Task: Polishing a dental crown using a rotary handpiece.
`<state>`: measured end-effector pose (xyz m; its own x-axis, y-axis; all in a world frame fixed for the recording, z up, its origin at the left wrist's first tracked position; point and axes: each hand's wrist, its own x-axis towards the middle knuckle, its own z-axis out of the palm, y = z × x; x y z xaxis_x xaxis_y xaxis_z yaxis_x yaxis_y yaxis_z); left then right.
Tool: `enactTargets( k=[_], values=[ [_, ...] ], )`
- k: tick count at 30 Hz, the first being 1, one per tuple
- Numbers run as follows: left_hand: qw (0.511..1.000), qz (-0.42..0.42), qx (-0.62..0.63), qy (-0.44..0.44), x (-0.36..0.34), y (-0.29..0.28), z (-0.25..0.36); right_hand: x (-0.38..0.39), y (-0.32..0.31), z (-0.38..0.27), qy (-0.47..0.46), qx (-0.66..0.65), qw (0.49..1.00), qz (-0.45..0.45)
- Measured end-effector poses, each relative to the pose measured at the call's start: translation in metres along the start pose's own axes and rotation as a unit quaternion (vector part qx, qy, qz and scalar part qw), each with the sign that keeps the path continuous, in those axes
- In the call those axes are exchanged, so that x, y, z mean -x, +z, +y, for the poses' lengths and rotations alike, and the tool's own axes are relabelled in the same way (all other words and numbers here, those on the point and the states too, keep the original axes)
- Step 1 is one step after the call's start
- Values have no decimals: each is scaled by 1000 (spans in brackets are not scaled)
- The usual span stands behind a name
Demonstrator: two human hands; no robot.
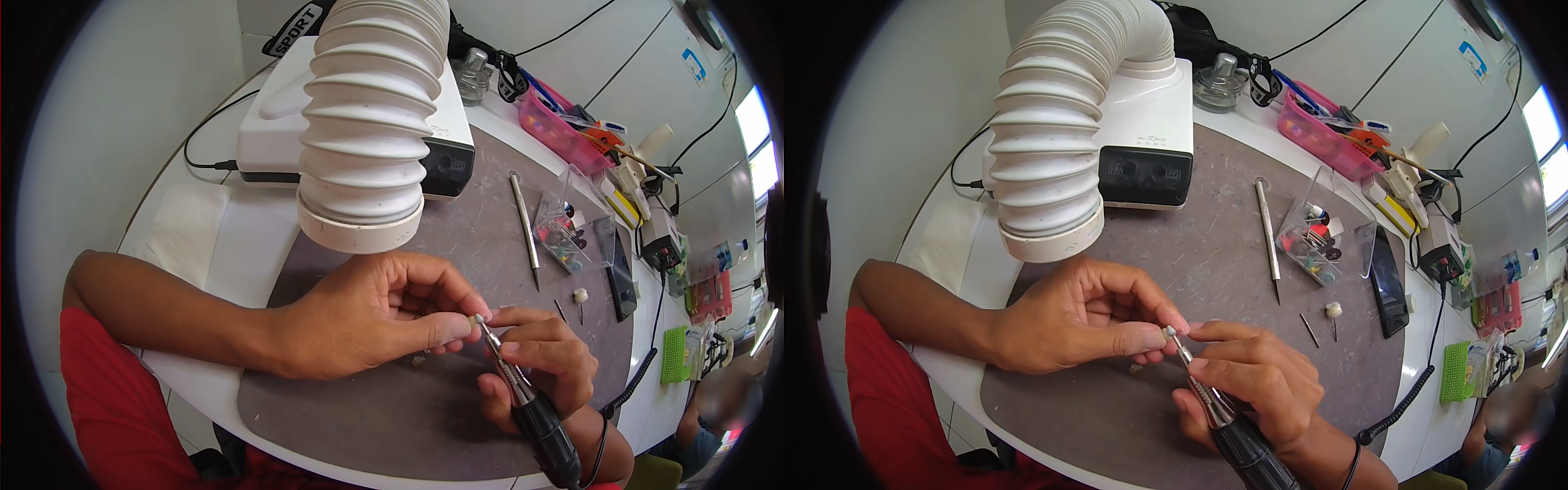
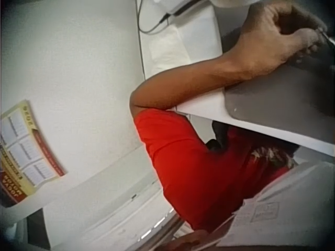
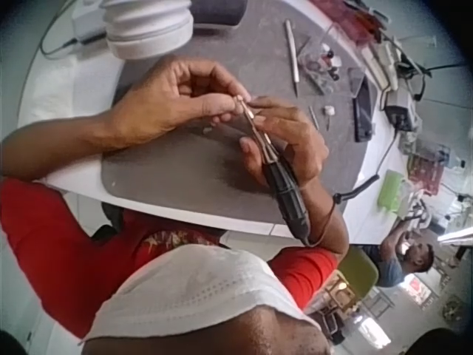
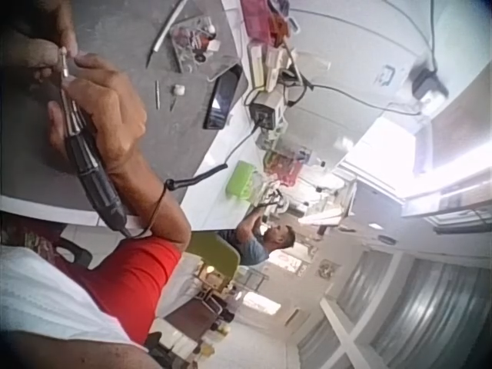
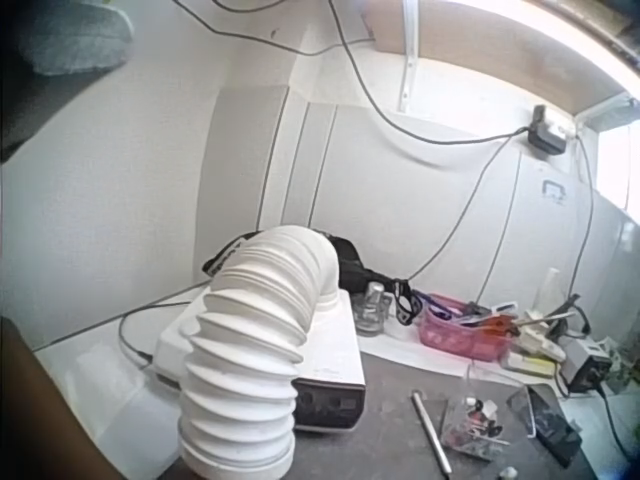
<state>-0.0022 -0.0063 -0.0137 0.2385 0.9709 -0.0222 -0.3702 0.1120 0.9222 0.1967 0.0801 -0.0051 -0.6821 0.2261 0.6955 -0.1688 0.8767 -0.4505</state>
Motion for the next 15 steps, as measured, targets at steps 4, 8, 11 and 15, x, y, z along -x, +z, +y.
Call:
enactTargets(
  k=[4,8,11,15],
  values=[
    [1000,-4,5,1,-1,0,0,2,2,2,-5,4,1000,14],
    [1000,0,-2,-4,1,1,2,0,0,0,-5,-6,1000,-1],
    [1000,2,2,-7,1,1,2,1,0,0,-2,-7,1000,11],
    [1000,1,11,-7,-1,1,1,1,-1,2,5,-2,1000,13]
  ],
)
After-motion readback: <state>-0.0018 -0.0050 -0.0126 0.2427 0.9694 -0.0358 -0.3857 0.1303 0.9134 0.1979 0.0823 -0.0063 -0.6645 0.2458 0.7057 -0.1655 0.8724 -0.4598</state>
